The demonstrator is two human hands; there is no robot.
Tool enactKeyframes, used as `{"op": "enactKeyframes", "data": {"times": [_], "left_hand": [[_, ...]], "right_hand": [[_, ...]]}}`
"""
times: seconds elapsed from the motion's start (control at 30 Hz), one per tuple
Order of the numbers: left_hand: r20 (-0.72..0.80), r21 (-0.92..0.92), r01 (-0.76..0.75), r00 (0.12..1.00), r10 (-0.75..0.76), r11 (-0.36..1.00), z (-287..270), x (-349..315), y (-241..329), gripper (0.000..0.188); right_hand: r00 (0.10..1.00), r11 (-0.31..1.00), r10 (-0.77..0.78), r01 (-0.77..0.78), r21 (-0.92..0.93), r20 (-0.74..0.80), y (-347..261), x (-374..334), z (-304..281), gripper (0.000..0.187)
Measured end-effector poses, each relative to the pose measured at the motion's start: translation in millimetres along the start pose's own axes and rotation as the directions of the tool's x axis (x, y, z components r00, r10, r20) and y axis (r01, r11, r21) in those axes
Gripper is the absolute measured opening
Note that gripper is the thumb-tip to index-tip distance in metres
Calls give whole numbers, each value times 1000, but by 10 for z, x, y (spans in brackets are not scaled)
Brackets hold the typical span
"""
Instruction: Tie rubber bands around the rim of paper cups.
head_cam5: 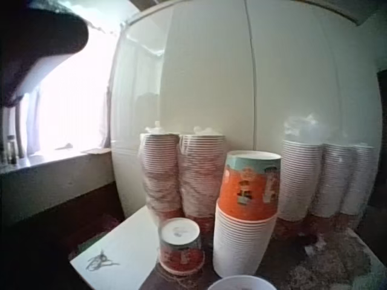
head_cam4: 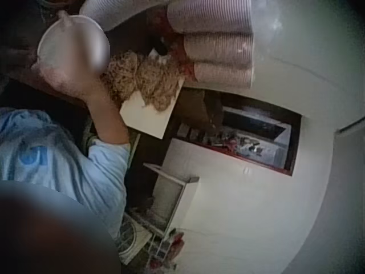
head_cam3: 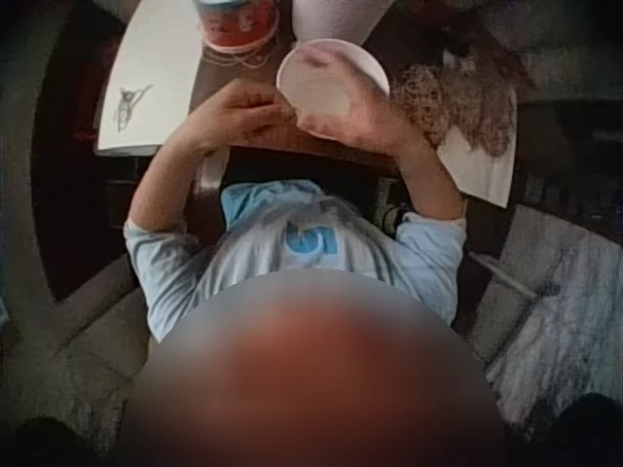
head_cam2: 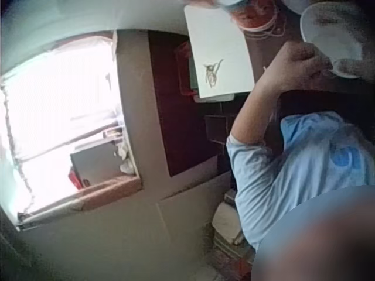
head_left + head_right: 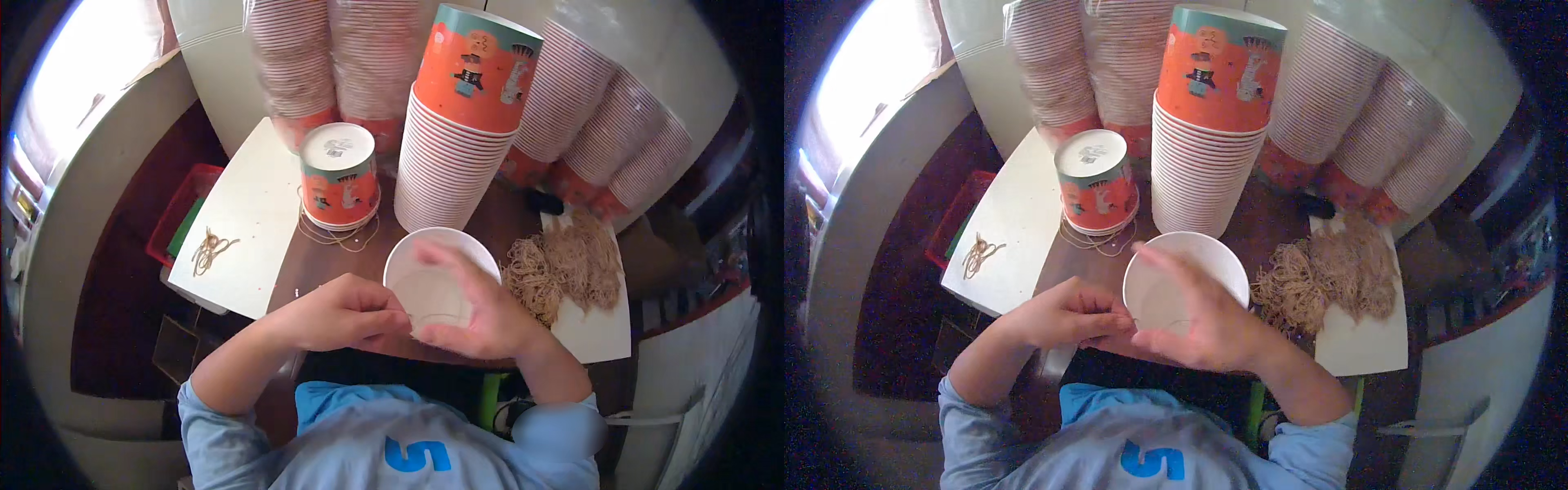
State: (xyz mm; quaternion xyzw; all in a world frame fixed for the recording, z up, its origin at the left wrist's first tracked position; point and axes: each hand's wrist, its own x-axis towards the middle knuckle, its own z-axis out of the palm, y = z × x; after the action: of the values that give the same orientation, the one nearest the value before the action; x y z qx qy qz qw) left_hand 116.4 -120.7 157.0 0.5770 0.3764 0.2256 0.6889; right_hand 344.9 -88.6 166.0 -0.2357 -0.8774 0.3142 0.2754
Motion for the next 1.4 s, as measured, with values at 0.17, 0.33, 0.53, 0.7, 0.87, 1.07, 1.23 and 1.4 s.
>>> {"op": "enactKeyframes", "data": {"times": [0.17,0.33,0.53,0.7,0.87,1.07,1.23,1.4], "left_hand": [[20,-25,27,999,-26,999,26,70,17,21],[-37,-129,65,997,-71,989,-20,45,-52,22],[-49,-279,146,985,-166,949,-9,77,-128,23],[-40,-312,172,980,-193,934,27,77,-176,25],[-39,-203,-16,999,8,979,54,64,-245,19],[-190,70,-102,975,114,992,296,-121,-164,14],[-95,751,-334,799,594,569,442,-200,-280,17],[138,943,-318,651,747,102,504,-233,-266,29]], "right_hand": [[957,872,246,-288,395,155,-73,23,233,54],[984,994,84,-71,84,-158,11,-56,284,26],[971,998,-56,58,2,-231,59,-68,320,12],[955,985,-145,114,-131,-260,59,-94,342,11],[961,977,-161,122,-174,-226,40,-135,354,10],[978,972,-123,85,-217,-169,-107,-289,365,13],[979,974,-135,103,-200,-152,-137,-352,386,16],[995,993,54,-45,114,-79,-109,-355,341,9]]}}
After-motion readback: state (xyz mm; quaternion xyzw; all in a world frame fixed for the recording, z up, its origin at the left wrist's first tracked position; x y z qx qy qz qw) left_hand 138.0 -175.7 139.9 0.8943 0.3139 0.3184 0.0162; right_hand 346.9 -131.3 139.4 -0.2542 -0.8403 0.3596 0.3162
